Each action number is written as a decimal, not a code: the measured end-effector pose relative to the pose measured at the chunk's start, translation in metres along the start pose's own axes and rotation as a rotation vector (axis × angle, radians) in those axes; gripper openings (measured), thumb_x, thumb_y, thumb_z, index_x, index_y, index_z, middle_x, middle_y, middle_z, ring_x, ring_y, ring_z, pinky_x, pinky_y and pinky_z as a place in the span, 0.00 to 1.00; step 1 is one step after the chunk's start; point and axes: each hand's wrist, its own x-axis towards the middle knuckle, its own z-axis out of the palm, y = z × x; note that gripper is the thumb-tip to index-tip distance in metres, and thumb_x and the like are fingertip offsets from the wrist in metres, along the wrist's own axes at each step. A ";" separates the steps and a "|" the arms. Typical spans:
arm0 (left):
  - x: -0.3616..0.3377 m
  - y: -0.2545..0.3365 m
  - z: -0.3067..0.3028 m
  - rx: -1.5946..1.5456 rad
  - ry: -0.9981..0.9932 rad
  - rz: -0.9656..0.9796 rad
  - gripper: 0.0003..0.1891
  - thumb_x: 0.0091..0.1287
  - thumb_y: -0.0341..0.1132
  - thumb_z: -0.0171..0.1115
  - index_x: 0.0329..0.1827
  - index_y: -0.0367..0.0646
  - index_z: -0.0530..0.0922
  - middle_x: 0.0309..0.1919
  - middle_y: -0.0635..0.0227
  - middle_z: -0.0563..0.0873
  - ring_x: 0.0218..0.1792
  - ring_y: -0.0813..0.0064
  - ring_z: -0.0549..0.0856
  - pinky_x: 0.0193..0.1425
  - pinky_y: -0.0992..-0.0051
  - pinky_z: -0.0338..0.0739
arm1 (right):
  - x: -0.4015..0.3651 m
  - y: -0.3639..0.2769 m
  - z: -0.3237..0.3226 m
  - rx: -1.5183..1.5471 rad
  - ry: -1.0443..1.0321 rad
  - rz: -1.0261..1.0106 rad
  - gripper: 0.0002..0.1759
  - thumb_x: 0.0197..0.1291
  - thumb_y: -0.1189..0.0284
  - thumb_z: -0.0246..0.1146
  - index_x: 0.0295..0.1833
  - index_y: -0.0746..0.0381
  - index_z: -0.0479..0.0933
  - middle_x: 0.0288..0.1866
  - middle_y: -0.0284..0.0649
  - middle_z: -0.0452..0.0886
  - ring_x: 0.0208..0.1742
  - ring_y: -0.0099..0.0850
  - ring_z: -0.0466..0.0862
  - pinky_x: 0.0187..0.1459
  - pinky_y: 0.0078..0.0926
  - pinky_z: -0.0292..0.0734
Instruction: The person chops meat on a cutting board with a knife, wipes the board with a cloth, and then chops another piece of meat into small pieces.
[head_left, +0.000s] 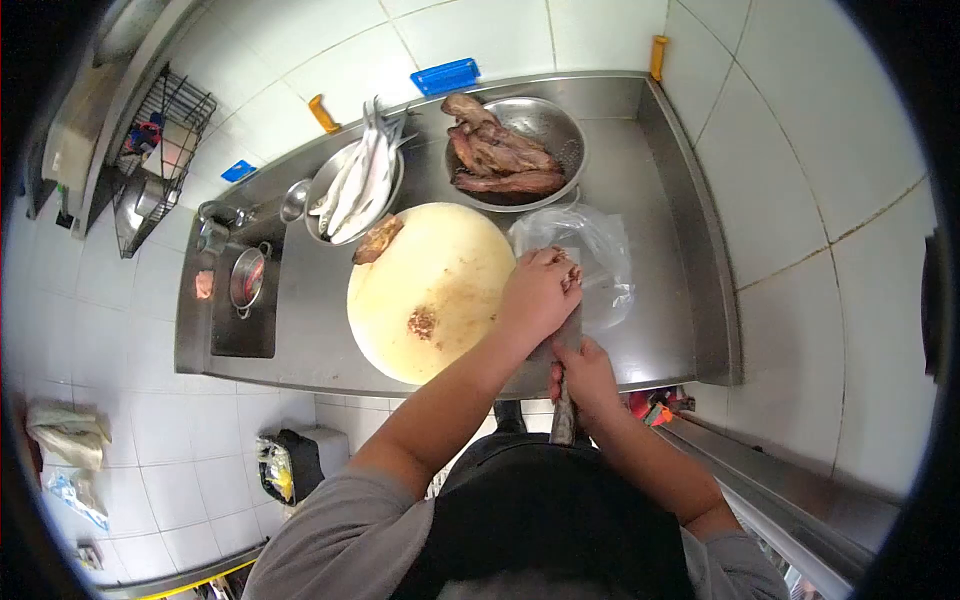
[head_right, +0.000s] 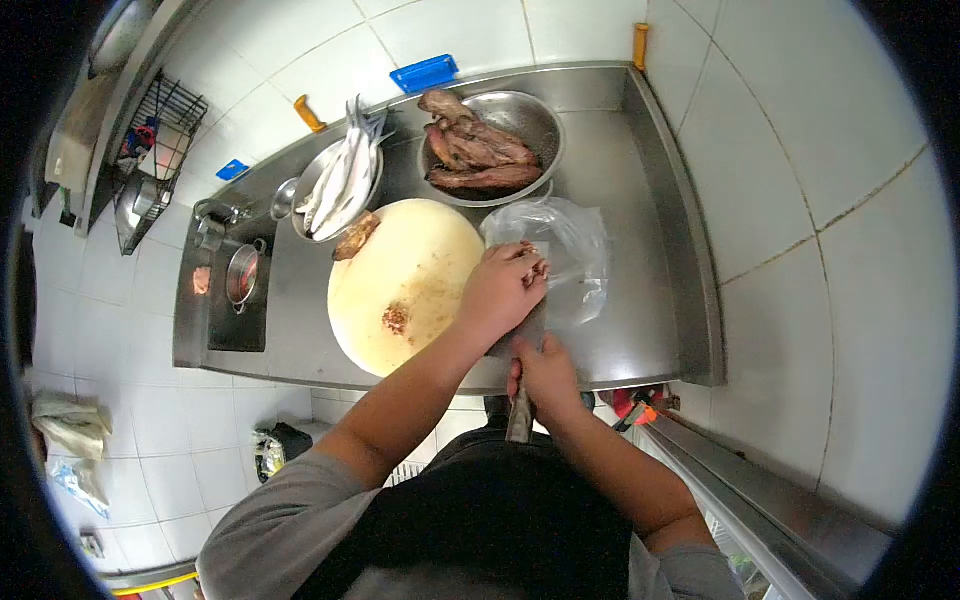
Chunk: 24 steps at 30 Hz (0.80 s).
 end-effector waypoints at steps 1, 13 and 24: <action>0.010 0.001 0.012 -0.025 -0.147 -0.050 0.12 0.63 0.39 0.66 0.45 0.42 0.87 0.49 0.54 0.87 0.55 0.50 0.84 0.61 0.58 0.79 | 0.004 -0.008 -0.006 0.001 0.013 -0.006 0.10 0.72 0.70 0.60 0.44 0.60 0.66 0.22 0.36 0.72 0.16 0.29 0.73 0.17 0.30 0.69; 0.073 -0.046 0.081 -0.163 -0.452 -0.096 0.15 0.73 0.44 0.60 0.47 0.41 0.87 0.45 0.55 0.90 0.47 0.48 0.87 0.55 0.58 0.81 | -0.030 -0.038 -0.128 -0.153 -0.055 0.119 0.07 0.71 0.70 0.57 0.43 0.63 0.71 0.22 0.34 0.73 0.17 0.26 0.73 0.20 0.27 0.69; -0.031 -0.133 -0.115 -0.613 -0.003 -0.596 0.18 0.78 0.39 0.56 0.54 0.30 0.83 0.50 0.53 0.89 0.54 0.66 0.88 0.64 0.68 0.79 | -0.013 -0.039 -0.119 -0.566 -0.322 0.003 0.07 0.72 0.70 0.58 0.43 0.63 0.74 0.21 0.33 0.73 0.16 0.25 0.73 0.20 0.26 0.69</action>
